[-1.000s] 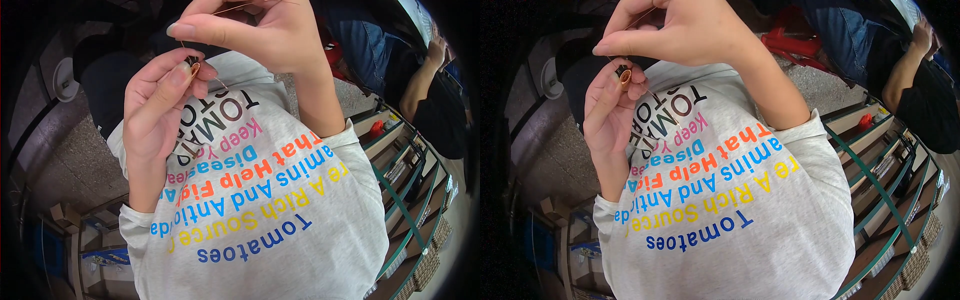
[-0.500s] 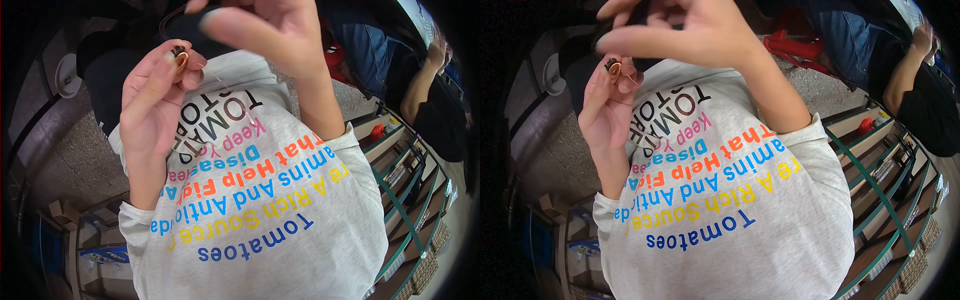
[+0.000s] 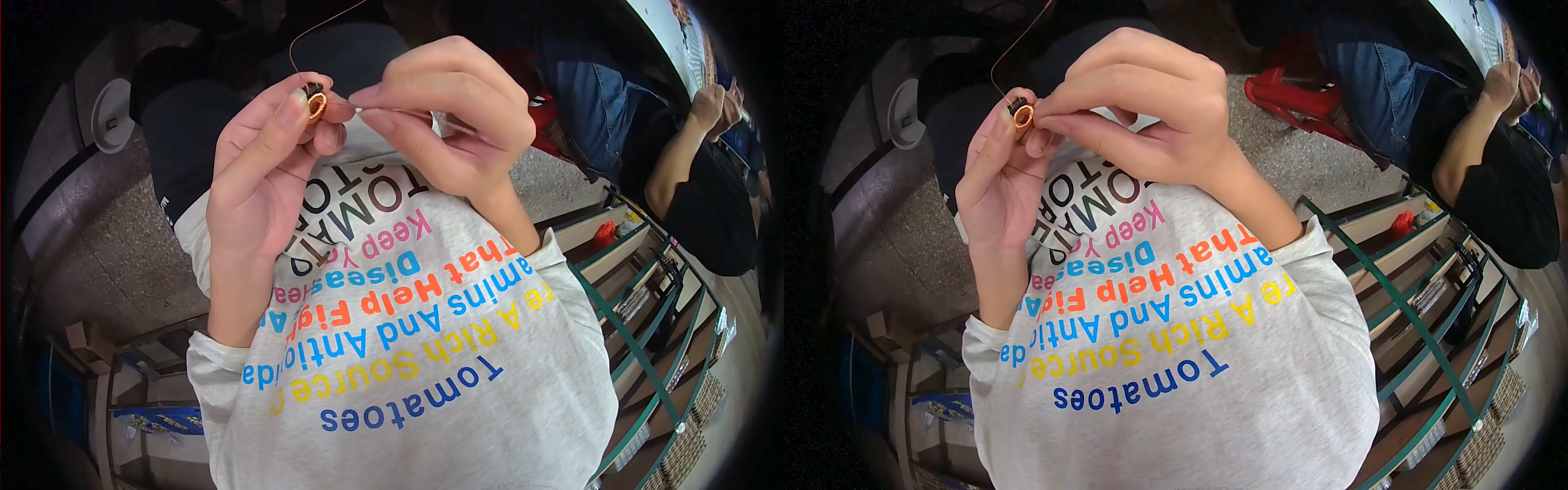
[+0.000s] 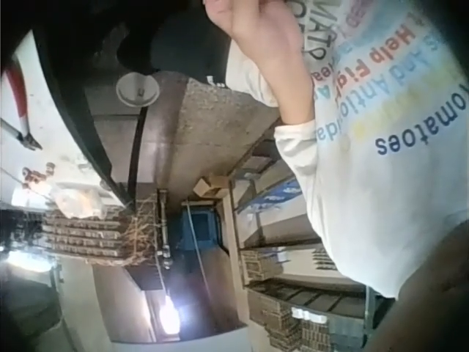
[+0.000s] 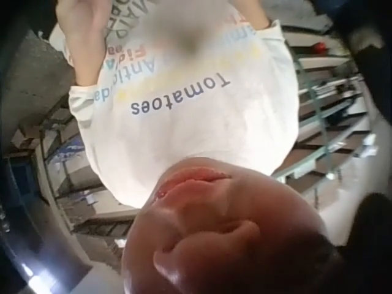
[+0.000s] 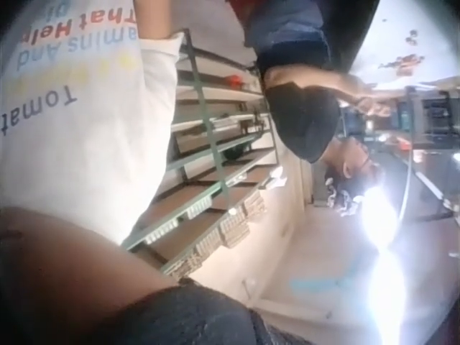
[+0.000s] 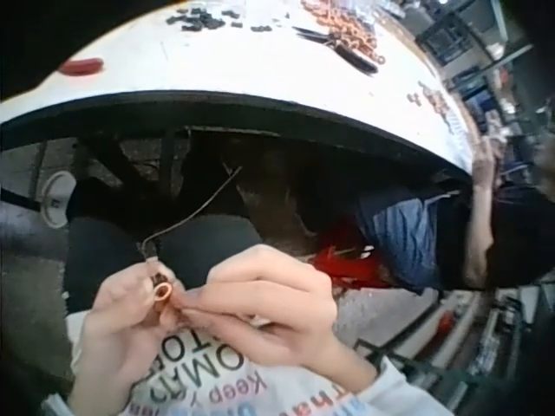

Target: The person is winding copper wire around a small toroid core at an assembly workbench.

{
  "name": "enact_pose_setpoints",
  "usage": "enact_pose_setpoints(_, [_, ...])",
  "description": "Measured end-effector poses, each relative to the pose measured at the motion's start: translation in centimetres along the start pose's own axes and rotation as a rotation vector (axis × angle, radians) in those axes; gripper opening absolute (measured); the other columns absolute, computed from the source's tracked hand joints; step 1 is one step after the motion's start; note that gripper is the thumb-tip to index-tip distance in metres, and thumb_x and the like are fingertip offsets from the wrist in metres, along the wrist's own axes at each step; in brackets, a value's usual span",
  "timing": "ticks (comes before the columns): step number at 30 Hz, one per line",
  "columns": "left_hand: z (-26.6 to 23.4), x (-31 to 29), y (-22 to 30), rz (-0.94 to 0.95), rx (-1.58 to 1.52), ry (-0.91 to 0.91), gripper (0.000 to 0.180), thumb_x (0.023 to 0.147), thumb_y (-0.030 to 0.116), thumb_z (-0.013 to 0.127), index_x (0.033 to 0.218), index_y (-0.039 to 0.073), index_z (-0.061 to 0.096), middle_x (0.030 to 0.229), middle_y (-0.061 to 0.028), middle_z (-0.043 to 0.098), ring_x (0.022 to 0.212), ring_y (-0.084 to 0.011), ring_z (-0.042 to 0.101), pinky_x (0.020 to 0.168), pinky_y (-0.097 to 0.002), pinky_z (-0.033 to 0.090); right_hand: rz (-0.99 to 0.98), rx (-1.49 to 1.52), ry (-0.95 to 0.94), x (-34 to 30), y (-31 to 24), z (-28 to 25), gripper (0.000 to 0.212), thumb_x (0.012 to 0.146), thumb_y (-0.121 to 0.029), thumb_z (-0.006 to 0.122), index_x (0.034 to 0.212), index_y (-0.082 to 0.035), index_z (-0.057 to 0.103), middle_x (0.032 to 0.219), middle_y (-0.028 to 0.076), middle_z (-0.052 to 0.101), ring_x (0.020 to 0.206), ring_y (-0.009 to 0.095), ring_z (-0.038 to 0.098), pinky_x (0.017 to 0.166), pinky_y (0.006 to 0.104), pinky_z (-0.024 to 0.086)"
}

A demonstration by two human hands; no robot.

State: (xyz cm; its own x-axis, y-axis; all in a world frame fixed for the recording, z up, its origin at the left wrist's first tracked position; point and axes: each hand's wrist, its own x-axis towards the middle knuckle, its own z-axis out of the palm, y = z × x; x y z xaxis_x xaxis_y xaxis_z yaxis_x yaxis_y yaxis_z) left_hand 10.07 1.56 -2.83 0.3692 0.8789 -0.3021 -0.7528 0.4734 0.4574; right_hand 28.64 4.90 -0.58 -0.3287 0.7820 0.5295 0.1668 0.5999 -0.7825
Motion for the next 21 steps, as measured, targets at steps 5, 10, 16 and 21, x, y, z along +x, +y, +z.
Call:
enact_pose_setpoints(5, [0.0,-0.3,-0.5,-0.025,0.02,-0.015,0.029,0.094,0.01,0.052,0.117,-0.008,0.058,0.096,-0.019,0.066,0.076,-0.0156,0.056,0.073,-0.0222,0.047,0.169,0.129,0.019,0.3,0.6,-0.2,0.013,0.073,0.006,0.071,0.084,0.001,0.07,0.079,0.007,0.064,0.063,0.01,0.052,0.054,0.0171,0.039])
enact_pose_setpoints(10, [0.5,-0.5,-1.2,-0.051,0.043,-0.012,0.029,0.094,0.008,0.053,0.117,-0.008,0.059,0.096,-0.02,0.066,0.075,-0.0157,0.058,0.072,-0.022,0.048,0.258,0.214,0.035,0.4,1.0,0.2,0.009,0.075,0.003,0.071,0.084,0.001,0.071,0.08,0.008,0.065,0.061,0.01,0.051,0.054,0.0176,0.039])
enact_pose_setpoints(16, [0.3,-0.5,-1.5,-0.051,0.006,-0.052,0.03,0.093,0.007,0.053,0.118,-0.008,0.059,0.096,-0.0205,0.066,0.077,-0.016,0.059,0.072,-0.0214,0.049,0.37,0.328,0.057,0.5,1.3,0.7,0.005,0.079,0.0,0.071,0.084,0.001,0.072,0.082,0.008,0.067,0.06,0.01,0.051,0.054,0.0181,0.038])
enact_pose_setpoints(21, [0.3,-0.7,-1.7,-0.053,0.018,-0.054,0.029,0.093,0.007,0.054,0.118,-0.007,0.059,0.097,-0.0204,0.067,0.077,-0.016,0.06,0.072,-0.0213,0.049,0.466,0.428,0.042,0.5,1.1,0.7,0.004,0.08,-0.001,0.071,0.083,0.001,0.072,0.081,0.008,0.066,0.059,0.009,0.05,0.054,0.0179,0.038])
